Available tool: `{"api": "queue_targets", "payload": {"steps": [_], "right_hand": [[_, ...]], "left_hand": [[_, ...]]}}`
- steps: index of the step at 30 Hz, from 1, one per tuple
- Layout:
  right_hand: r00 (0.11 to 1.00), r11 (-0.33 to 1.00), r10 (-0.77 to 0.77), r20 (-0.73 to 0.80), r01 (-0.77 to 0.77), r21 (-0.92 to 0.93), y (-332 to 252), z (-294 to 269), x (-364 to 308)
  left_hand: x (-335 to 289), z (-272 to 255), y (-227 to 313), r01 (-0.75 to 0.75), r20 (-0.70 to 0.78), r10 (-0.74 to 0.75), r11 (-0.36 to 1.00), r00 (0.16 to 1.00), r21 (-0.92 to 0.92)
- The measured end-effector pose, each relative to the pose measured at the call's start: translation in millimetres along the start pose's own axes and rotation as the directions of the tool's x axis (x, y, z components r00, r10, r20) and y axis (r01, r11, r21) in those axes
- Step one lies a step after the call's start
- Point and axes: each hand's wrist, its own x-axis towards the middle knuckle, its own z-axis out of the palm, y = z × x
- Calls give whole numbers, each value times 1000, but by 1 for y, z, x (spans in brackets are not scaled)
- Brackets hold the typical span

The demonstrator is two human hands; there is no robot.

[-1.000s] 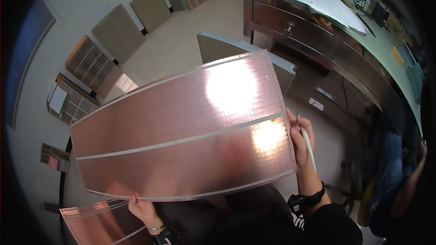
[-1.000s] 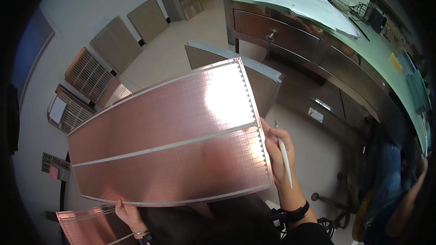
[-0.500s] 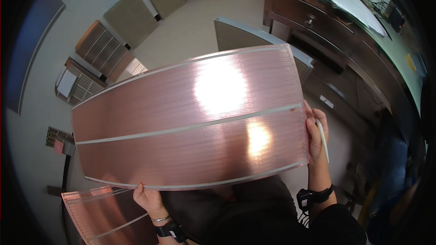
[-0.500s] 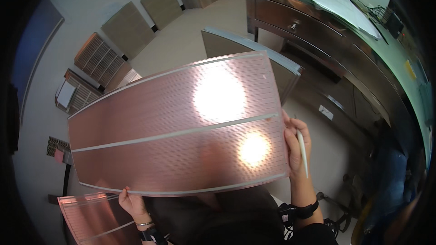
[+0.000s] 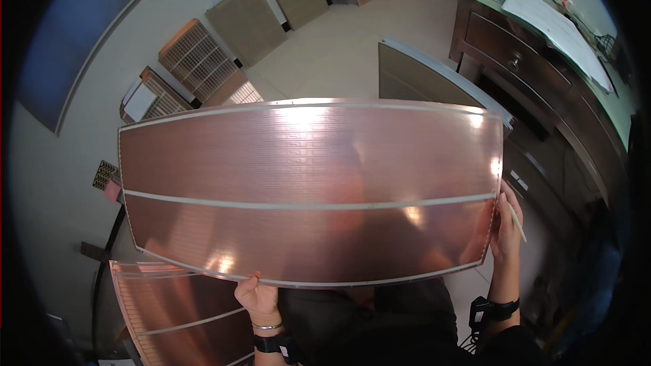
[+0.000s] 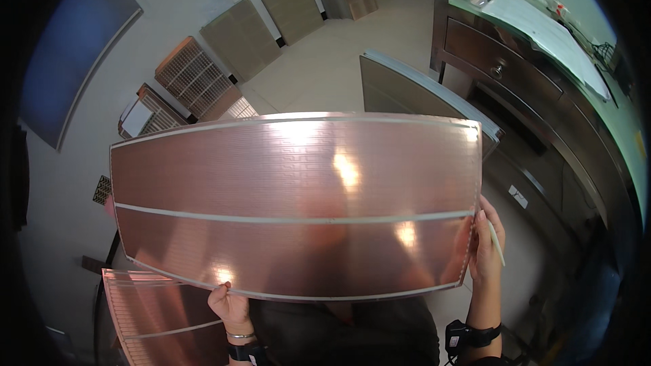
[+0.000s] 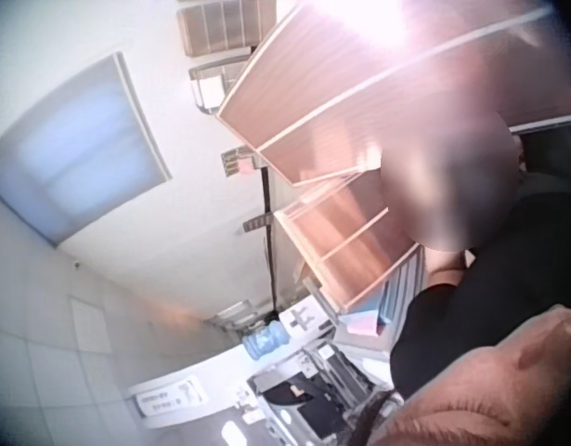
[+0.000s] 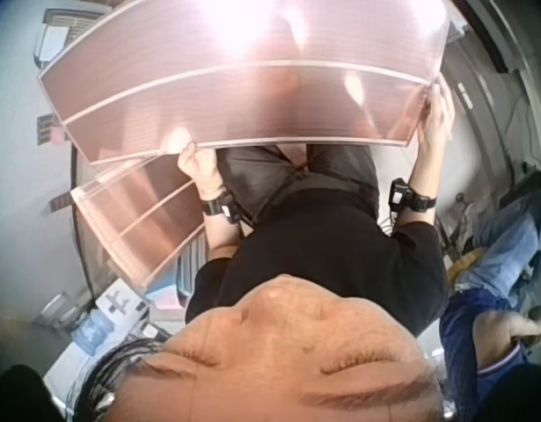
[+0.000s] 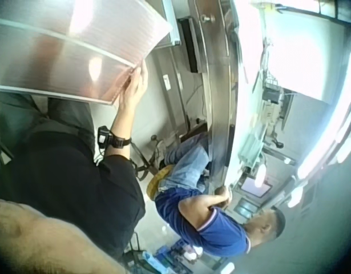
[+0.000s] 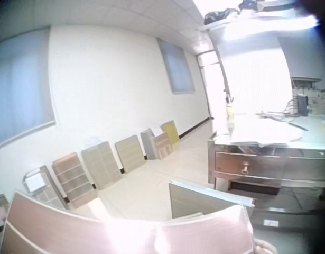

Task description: Inspecting and marking large thin metal sheets while seated on the floor.

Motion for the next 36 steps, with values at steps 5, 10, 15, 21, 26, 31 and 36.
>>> {"api": "queue_targets", "payload": {"steps": [5,10,15,21,26,31,36], "right_hand": [[998,998,42,-44,-44,-55,10,-12,2],[991,995,-83,-103,77,-59,15,-15,3],[979,986,-137,-154,119,-120,21,-35,10],[962,961,-195,-191,148,-235,17,-51,23],[953,940,-242,-181,184,-286,30,-93,35],[960,933,-221,-174,156,-324,47,-131,39],[964,948,-189,-188,129,-293,45,-130,39]], "left_hand": [[-3,26,-15,-5,-85,14,994,996,108],[-8,21,-20,8,182,-14,999,983,34],[-10,50,-8,12,10,-15,963,1000,269],[-12,41,32,-209,-94,261,903,961,375],[-23,53,22,-214,-87,281,867,956,451],[-22,53,11,-157,-101,216,899,971,409],[-25,55,10,-150,-81,193,918,978,368]]}}
